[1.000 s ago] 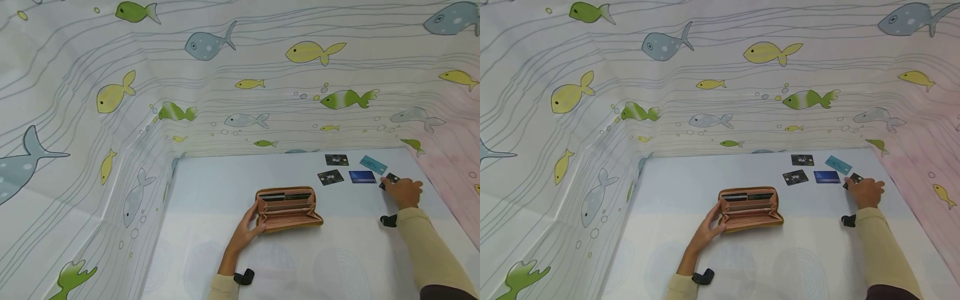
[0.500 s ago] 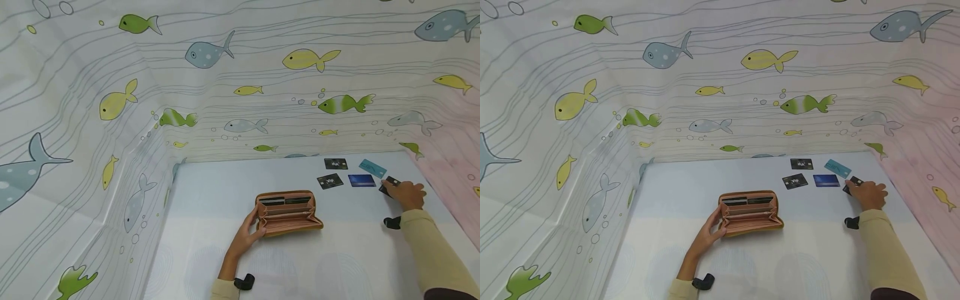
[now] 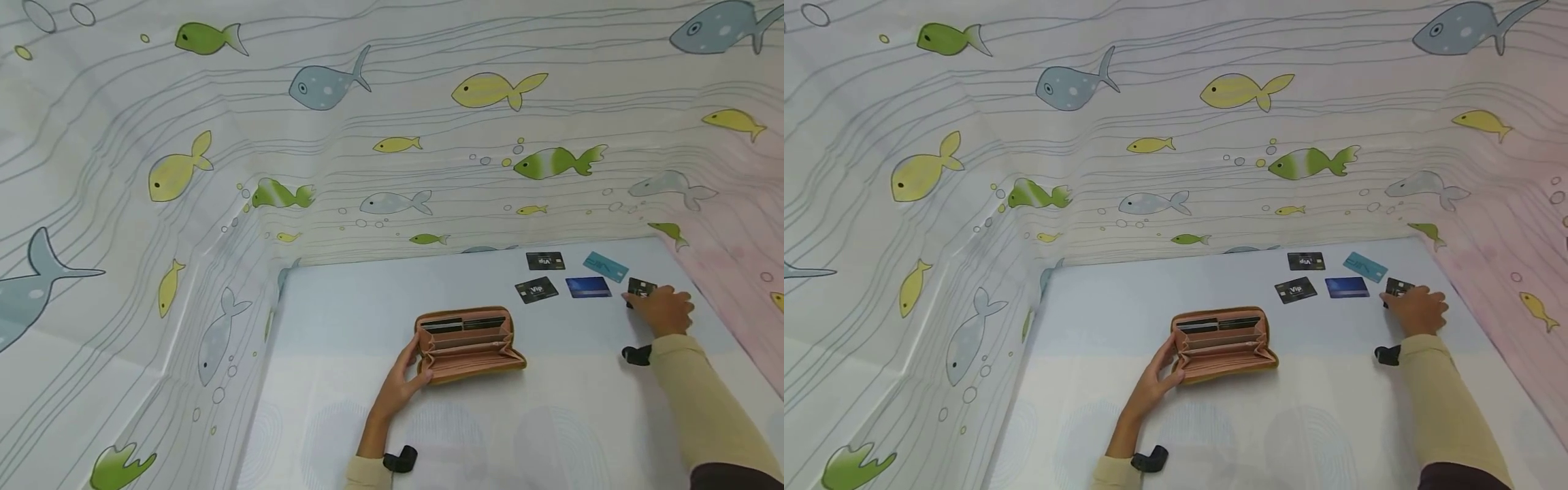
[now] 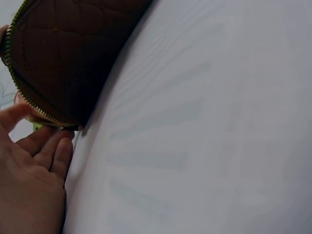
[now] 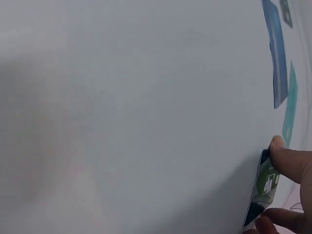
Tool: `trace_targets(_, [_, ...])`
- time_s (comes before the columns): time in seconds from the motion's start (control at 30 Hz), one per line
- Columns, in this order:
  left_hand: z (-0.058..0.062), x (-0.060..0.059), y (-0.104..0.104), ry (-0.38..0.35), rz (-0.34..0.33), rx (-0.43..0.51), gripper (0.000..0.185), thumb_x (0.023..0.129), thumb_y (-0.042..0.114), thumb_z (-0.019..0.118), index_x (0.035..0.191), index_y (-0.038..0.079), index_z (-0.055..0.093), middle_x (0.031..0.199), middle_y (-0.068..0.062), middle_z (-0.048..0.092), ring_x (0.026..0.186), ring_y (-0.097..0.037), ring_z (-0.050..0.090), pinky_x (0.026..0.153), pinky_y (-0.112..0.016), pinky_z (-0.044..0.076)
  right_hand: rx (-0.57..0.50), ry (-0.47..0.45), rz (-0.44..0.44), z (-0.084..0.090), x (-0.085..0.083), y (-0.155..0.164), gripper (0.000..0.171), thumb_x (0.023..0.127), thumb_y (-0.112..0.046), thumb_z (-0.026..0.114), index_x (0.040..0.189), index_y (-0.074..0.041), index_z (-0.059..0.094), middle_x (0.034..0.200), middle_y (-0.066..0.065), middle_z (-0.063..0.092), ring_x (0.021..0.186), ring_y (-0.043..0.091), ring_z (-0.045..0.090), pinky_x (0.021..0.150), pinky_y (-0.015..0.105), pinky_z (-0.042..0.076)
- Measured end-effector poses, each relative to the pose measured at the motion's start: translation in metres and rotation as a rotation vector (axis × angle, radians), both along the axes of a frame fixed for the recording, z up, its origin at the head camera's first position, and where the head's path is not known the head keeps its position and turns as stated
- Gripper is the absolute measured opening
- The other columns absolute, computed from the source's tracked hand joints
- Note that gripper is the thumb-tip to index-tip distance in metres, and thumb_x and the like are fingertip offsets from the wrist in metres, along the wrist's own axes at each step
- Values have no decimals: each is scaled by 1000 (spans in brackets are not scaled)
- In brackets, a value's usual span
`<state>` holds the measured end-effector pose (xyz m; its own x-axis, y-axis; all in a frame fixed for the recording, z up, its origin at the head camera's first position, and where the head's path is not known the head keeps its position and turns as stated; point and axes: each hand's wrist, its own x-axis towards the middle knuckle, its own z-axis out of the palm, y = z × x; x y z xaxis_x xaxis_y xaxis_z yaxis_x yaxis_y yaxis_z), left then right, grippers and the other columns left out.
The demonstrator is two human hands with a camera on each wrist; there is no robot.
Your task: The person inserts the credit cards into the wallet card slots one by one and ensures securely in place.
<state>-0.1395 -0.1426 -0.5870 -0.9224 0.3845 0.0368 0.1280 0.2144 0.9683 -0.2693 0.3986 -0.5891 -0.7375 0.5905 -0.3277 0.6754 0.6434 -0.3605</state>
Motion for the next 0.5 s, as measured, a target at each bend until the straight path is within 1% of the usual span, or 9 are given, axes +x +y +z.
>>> trace_targets(0.13, [2,2,2,5,10,16,76,98,12,62,160,3,18,165,-16,22,149,-37,30,119,-55,31,-115,6,-97,10,8,4,91,97,-44,56,145,23,17,137,44,30,120,52,35,99,61,43])
trace_targets(0.27, [-1,3,3,3,9,10,76,99,13,62,159,2,18,165,-16,22,149,-37,30,118,-57,31,-174,-12,-103,16,14,9,92,96,-46,57,144,23,21,134,43,33,117,51,36,99,60,43])
trace_targets(0.3, [-3,3,2,15,7,4,75,98,12,62,159,1,18,165,-18,22,148,-39,32,117,-57,32,-178,-12,-102,16,15,10,92,96,-46,57,144,23,22,133,42,33,116,51,37,99,60,43])
trace_targets(0.37, [-6,1,2,32,4,3,75,98,12,62,159,0,19,164,-20,24,147,-40,32,117,-55,34,-189,-3,-117,16,15,10,91,96,-45,57,144,24,20,132,42,32,116,51,36,100,59,43])
trace_targets(0.43, [-15,-1,1,45,8,1,76,98,11,62,159,2,18,164,-19,23,147,-40,31,117,-54,34,-207,8,-136,15,14,11,91,97,-43,56,145,24,17,137,43,31,118,51,37,105,59,43])
trace_targets(0.5, [-24,-4,1,53,14,-2,76,98,11,62,160,7,18,165,-16,23,148,-39,30,118,-52,33,-232,14,-150,16,13,13,88,98,-40,55,147,23,16,143,43,30,120,51,38,109,58,41])
